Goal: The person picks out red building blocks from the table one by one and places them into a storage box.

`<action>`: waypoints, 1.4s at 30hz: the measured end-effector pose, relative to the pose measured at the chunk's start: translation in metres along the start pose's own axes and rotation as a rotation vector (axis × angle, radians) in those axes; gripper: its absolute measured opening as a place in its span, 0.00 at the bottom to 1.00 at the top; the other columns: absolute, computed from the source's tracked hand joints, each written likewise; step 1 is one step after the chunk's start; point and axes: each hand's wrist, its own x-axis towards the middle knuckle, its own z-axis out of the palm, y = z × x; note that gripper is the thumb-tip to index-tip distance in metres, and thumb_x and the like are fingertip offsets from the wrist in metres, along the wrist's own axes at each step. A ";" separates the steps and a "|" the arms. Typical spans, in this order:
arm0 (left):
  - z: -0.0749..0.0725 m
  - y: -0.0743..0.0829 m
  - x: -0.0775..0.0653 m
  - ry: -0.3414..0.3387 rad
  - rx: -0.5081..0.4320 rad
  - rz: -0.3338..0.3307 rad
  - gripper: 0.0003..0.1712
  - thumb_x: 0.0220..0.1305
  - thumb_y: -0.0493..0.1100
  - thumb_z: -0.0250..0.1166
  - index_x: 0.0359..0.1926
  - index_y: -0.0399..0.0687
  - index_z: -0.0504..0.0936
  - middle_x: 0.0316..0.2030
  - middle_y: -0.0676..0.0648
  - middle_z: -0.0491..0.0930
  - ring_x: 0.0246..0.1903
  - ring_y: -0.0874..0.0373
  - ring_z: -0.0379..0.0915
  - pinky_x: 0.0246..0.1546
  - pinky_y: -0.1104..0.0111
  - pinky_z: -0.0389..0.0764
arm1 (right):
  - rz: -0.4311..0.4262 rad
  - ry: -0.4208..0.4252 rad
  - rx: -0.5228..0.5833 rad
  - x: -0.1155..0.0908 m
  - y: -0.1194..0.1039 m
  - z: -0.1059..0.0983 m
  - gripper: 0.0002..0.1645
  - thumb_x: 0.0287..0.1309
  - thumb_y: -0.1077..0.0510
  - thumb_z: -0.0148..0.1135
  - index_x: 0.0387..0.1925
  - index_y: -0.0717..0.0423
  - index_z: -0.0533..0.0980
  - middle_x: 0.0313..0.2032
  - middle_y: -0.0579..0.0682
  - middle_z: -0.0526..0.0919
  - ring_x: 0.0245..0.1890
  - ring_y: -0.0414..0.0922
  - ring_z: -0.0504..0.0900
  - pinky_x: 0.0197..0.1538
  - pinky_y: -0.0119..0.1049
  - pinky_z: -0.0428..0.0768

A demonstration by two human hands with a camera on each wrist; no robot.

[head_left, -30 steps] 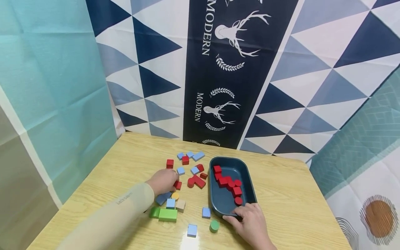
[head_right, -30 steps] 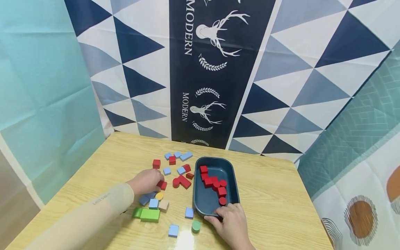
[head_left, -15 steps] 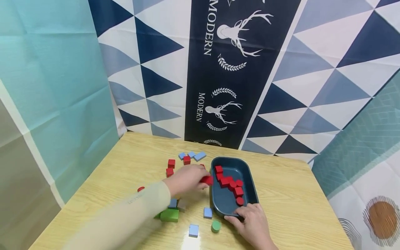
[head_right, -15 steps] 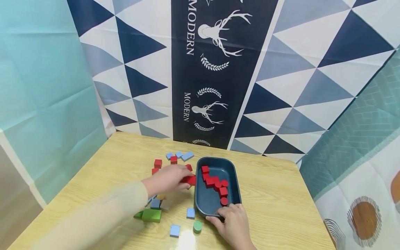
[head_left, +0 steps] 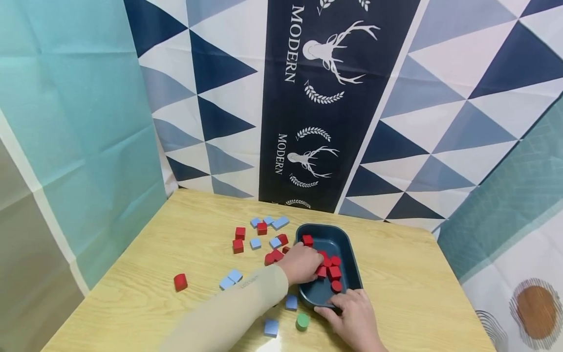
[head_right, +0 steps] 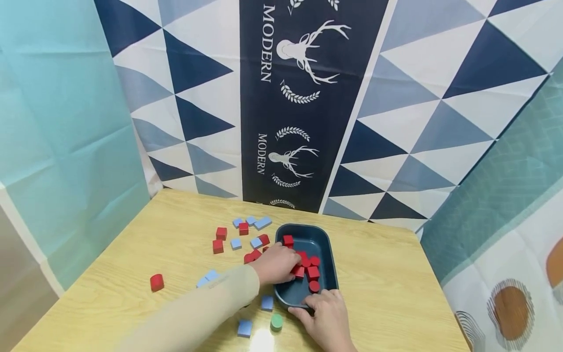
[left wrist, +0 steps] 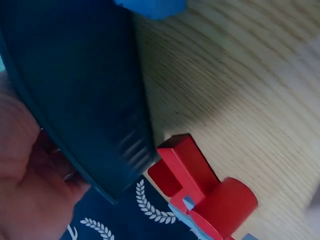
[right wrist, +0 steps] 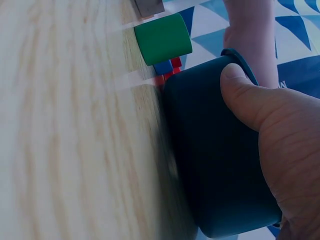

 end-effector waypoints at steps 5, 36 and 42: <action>0.007 0.004 0.004 -0.006 -0.005 -0.053 0.05 0.62 0.51 0.67 0.39 0.62 0.85 0.31 0.58 0.83 0.31 0.64 0.74 0.42 0.65 0.74 | -0.019 0.018 0.001 0.001 -0.001 -0.001 0.17 0.41 0.37 0.78 0.17 0.39 0.81 0.18 0.30 0.77 0.23 0.32 0.69 0.34 0.39 0.70; 0.019 -0.113 -0.331 0.110 -0.411 -0.928 0.15 0.66 0.32 0.62 0.39 0.21 0.68 0.32 0.26 0.67 0.19 0.48 0.72 0.18 0.58 0.80 | -0.023 0.055 -0.012 0.001 0.000 -0.002 0.17 0.38 0.38 0.79 0.16 0.41 0.80 0.17 0.32 0.77 0.21 0.33 0.68 0.33 0.39 0.68; 0.009 -0.117 -0.301 0.227 -0.474 -0.872 0.12 0.63 0.35 0.65 0.45 0.31 0.76 0.36 0.36 0.75 0.35 0.46 0.74 0.35 0.49 0.79 | -0.017 0.038 0.002 0.003 -0.002 0.000 0.17 0.39 0.38 0.79 0.16 0.40 0.81 0.17 0.31 0.77 0.22 0.33 0.68 0.34 0.39 0.67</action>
